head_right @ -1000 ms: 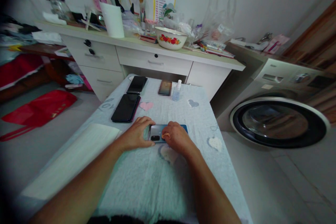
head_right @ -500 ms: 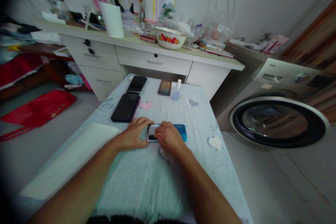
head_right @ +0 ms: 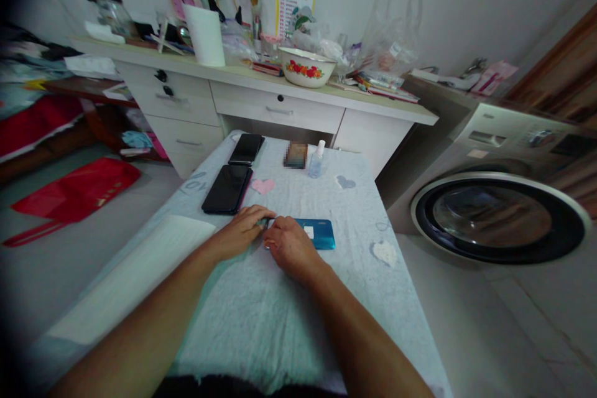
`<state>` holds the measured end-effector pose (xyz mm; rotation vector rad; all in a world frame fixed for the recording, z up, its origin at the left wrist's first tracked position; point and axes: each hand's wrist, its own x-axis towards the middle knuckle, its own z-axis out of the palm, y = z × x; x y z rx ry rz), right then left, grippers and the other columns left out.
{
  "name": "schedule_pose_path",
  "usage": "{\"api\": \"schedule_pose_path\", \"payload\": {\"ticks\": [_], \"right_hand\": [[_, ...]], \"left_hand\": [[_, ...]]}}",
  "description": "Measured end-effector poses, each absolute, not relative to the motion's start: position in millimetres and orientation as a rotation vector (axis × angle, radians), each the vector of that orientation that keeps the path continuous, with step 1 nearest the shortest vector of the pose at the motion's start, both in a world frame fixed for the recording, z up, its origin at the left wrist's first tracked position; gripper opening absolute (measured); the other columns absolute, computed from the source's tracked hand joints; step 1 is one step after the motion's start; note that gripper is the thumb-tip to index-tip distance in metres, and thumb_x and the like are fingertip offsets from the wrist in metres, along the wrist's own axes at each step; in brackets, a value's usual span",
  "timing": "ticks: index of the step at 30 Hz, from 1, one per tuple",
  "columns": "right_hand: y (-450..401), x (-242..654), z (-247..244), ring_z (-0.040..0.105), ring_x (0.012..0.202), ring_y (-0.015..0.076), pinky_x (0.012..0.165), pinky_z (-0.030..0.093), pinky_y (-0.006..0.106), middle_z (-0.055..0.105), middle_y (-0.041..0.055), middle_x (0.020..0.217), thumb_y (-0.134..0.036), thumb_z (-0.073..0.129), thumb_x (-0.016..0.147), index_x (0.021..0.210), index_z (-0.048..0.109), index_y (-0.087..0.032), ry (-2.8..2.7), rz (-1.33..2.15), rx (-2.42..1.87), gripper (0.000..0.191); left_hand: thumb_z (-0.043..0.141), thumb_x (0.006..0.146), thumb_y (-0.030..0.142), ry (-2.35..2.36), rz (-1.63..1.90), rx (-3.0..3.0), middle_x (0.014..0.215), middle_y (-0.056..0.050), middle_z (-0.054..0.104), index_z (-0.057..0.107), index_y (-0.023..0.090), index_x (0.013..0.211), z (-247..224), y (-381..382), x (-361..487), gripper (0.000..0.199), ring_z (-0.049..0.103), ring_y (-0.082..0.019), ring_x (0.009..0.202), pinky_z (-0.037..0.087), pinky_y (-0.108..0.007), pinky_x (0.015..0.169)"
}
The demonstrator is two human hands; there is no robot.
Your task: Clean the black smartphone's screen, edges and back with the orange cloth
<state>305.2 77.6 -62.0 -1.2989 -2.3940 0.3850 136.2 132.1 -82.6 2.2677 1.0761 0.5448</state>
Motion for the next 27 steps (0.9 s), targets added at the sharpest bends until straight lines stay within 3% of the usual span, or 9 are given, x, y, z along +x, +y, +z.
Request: {"api": "schedule_pose_path", "payload": {"ticks": [4,27], "right_hand": [[75.2,306.2,-60.9,0.05,0.089,0.0161,0.08,0.038,0.027,0.057,0.0043,0.086,-0.01,0.056,0.084,0.081,0.066,-0.016,-2.43,0.419,-1.243,0.012],[73.6,334.6,-54.0,0.051,0.078,0.0138,0.073,0.037,0.023,0.056,0.0019,0.077,-0.005,0.055,0.078,0.075,0.064,-0.017,-2.445,0.498,-1.377,0.015]], "left_hand": [[0.04,0.085,0.015,1.127,0.59,2.299,0.114,-0.008,0.059,0.059,0.016,0.114,-85.6,132.3,140.3,0.034,0.049,-0.021,0.11,0.037,-0.038,0.099],[0.043,0.081,0.008,1.156,0.597,2.368,0.111,-0.007,0.06,0.062,0.018,0.113,-86.2,130.9,142.8,0.039,0.051,-0.022,0.105,0.039,-0.038,0.095]]}}
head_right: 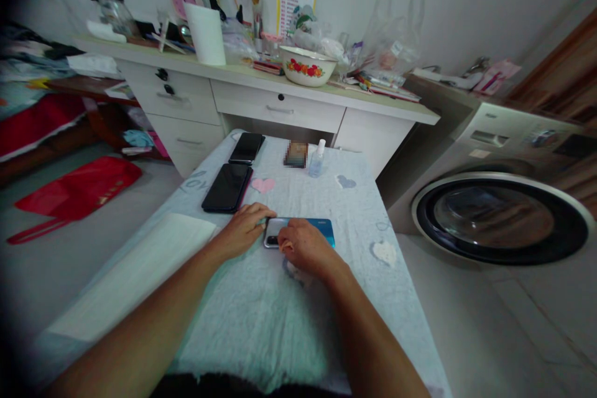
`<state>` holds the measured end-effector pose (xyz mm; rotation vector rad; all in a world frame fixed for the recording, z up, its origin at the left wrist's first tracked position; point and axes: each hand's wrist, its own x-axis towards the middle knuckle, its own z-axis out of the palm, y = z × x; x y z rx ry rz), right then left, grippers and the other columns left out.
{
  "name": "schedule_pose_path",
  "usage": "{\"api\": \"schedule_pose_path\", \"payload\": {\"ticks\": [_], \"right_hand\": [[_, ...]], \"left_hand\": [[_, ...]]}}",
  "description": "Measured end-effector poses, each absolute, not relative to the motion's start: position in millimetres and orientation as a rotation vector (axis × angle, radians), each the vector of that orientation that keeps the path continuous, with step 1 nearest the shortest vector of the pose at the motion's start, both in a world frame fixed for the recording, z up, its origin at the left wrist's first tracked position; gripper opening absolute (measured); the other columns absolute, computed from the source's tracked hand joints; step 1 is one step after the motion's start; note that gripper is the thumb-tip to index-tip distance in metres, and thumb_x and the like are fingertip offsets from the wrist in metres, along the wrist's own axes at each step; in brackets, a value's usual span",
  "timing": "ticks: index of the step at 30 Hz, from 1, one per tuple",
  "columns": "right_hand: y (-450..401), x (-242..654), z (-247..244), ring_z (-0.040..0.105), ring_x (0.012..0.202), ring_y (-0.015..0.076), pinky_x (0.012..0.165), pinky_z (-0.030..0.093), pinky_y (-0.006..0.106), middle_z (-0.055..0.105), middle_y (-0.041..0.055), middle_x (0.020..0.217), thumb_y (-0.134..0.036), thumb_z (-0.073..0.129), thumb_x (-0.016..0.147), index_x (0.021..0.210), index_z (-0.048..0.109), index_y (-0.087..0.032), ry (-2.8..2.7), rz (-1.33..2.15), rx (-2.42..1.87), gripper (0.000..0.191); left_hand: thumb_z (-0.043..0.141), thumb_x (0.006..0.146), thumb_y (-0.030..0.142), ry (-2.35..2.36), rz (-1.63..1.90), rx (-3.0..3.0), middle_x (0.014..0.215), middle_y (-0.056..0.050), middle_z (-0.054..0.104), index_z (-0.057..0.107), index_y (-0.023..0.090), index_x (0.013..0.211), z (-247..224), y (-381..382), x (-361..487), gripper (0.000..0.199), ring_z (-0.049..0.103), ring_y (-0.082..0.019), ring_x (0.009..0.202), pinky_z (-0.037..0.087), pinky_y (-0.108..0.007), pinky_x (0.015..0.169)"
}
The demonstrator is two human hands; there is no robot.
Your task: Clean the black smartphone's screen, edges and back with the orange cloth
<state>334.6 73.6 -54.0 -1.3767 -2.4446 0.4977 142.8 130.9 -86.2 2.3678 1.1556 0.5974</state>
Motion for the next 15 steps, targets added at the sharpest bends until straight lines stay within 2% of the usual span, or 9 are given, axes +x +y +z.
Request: {"api": "schedule_pose_path", "payload": {"ticks": [15], "right_hand": [[73.1,302.5,-63.7,0.05,0.088,0.0166,0.08,0.039,0.027,0.056,0.0039,0.084,-0.008,0.056,0.08,0.081,0.064,-0.017,-2.439,0.373,-1.257,0.013]], "left_hand": [[0.044,0.076,0.005,1.149,0.636,2.358,0.109,-0.005,0.06,0.063,0.021,0.11,-88.3,131.8,142.1,0.042,0.052,-0.02,0.104,0.041,-0.035,0.093]]}}
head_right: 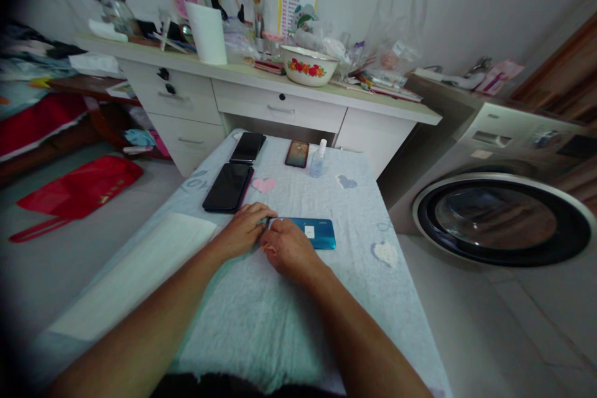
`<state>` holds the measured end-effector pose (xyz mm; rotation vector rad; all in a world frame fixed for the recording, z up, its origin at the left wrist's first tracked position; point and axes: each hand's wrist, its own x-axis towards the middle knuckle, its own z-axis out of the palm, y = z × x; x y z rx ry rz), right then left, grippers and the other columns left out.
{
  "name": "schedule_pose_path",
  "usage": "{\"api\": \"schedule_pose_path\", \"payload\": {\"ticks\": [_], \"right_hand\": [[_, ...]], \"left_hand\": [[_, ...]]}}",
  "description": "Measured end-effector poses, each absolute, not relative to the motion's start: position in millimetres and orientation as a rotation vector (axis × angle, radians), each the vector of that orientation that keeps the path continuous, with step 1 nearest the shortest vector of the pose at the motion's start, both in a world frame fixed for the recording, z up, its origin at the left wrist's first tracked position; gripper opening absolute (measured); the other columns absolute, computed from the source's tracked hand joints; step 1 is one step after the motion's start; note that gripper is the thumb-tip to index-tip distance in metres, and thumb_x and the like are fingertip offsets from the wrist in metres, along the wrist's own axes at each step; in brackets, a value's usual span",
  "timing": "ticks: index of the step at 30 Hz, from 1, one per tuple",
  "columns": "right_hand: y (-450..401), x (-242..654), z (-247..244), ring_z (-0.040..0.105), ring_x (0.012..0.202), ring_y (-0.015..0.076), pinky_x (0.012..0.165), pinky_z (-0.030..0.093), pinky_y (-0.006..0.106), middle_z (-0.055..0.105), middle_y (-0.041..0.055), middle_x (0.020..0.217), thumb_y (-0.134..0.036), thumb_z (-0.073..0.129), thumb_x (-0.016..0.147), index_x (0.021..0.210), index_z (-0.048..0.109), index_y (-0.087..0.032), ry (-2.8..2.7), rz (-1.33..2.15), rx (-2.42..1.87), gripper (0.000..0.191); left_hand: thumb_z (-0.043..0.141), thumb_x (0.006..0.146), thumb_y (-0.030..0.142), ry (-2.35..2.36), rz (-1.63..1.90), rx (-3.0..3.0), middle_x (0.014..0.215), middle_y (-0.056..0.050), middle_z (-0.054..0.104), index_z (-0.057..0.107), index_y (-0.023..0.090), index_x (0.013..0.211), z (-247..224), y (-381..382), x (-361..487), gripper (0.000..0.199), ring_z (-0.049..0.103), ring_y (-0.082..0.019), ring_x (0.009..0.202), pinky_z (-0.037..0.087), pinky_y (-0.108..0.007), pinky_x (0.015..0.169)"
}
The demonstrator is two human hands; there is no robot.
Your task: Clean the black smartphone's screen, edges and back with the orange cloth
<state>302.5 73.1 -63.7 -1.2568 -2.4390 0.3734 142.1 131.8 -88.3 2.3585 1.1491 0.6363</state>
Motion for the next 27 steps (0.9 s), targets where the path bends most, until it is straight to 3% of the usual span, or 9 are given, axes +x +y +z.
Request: {"api": "schedule_pose_path", "payload": {"ticks": [21,27], "right_hand": [[68.5,364.6,-26.9,0.053,0.067,0.0129,0.061,0.035,0.021,0.061,0.0021,0.073,-0.002,0.047,0.068,0.067,0.062,-0.017,-2.364,0.673,-1.663,0.021],[70.6,361.3,-29.8,0.052,0.068,0.0126,0.063,0.036,0.022,0.061,0.0025,0.075,-0.002,0.05,0.07,0.068,0.063,-0.016,-2.339,0.635,-1.664,0.019]], "left_hand": [[0.041,0.077,0.005,1.154,0.6,2.347,0.109,-0.005,0.059,0.062,0.021,0.111,-82.4,129.5,141.7,0.043,0.051,-0.021,0.104,0.04,-0.037,0.094],[0.038,0.072,0.0,1.152,0.597,2.346,0.11,-0.005,0.059,0.061,0.021,0.112,-83.9,129.8,141.4,0.051,0.051,-0.02,0.104,0.04,-0.036,0.094]]}}
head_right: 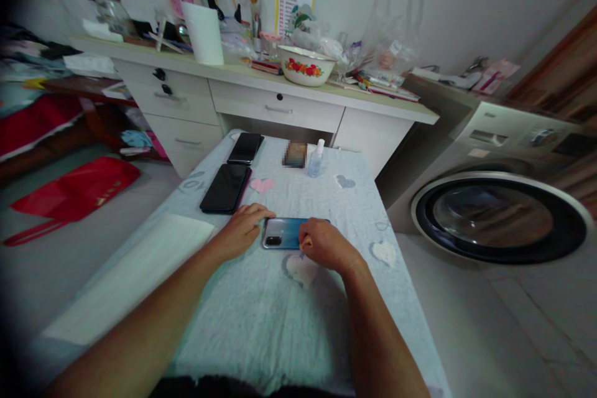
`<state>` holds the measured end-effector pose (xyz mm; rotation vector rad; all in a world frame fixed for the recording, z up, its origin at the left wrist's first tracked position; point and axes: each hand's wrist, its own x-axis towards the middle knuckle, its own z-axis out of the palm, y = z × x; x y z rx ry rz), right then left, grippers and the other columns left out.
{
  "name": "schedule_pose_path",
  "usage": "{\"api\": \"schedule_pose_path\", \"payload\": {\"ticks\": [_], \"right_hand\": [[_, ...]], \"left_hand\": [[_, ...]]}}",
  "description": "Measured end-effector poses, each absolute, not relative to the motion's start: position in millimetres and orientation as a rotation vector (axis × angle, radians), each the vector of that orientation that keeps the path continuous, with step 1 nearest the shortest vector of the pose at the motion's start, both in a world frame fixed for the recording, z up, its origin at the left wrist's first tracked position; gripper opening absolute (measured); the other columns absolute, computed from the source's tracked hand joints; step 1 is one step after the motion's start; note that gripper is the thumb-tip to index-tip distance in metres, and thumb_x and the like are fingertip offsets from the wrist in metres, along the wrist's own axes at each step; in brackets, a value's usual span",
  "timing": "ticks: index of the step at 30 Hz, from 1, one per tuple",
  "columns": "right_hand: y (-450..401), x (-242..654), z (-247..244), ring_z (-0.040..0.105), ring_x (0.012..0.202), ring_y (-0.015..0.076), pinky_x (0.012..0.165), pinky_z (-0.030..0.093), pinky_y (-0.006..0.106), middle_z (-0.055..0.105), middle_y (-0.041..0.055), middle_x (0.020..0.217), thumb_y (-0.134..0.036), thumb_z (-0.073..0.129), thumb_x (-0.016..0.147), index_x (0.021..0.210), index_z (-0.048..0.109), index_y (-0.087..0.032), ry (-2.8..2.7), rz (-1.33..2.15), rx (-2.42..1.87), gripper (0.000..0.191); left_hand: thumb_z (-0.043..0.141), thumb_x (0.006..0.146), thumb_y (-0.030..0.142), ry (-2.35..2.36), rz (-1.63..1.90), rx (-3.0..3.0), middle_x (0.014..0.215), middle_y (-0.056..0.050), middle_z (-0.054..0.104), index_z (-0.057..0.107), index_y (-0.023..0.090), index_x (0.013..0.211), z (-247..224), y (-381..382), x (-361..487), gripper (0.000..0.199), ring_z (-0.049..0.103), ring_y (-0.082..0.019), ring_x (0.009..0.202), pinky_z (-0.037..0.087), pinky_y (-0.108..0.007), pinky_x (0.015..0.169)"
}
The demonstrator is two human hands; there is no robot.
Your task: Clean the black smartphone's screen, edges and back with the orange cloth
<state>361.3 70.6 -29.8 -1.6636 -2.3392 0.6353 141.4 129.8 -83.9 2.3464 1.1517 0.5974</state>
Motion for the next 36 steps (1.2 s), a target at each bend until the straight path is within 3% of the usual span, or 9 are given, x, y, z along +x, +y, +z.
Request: {"api": "schedule_pose_path", "payload": {"ticks": [12,22,36], "right_hand": [[79.1,330.2,-57.6,0.051,0.08,0.0144,0.073,0.037,0.025,0.056,0.0023,0.08,-0.008,0.058,0.079,0.08,0.065,-0.016,-2.311,0.479,-1.457,0.011],[82.0,330.3,-61.4,0.05,0.087,0.0165,0.079,0.038,0.027,0.055,0.0054,0.085,-0.016,0.054,0.088,0.086,0.068,-0.017,-2.188,0.311,-1.608,0.015],[77.2,326.3,-56.8,0.051,0.082,0.0143,0.076,0.038,0.025,0.058,0.0032,0.083,-0.006,0.055,0.08,0.082,0.066,-0.016,-2.327,0.499,-1.397,0.015]], "left_hand": [[0.041,0.067,0.001,1.136,0.6,2.364,0.11,-0.005,0.058,0.061,0.022,0.112,-86.3,130.7,141.0,0.054,0.05,-0.021,0.105,0.039,-0.037,0.095],[0.041,0.067,0.002,1.138,0.595,2.368,0.11,-0.006,0.059,0.061,0.019,0.112,-83.5,128.9,141.7,0.052,0.051,-0.022,0.104,0.039,-0.037,0.094],[0.044,0.068,0.005,1.141,0.596,2.404,0.111,-0.006,0.059,0.061,0.019,0.111,-86.4,130.3,141.6,0.048,0.051,-0.022,0.105,0.039,-0.036,0.094]]}}
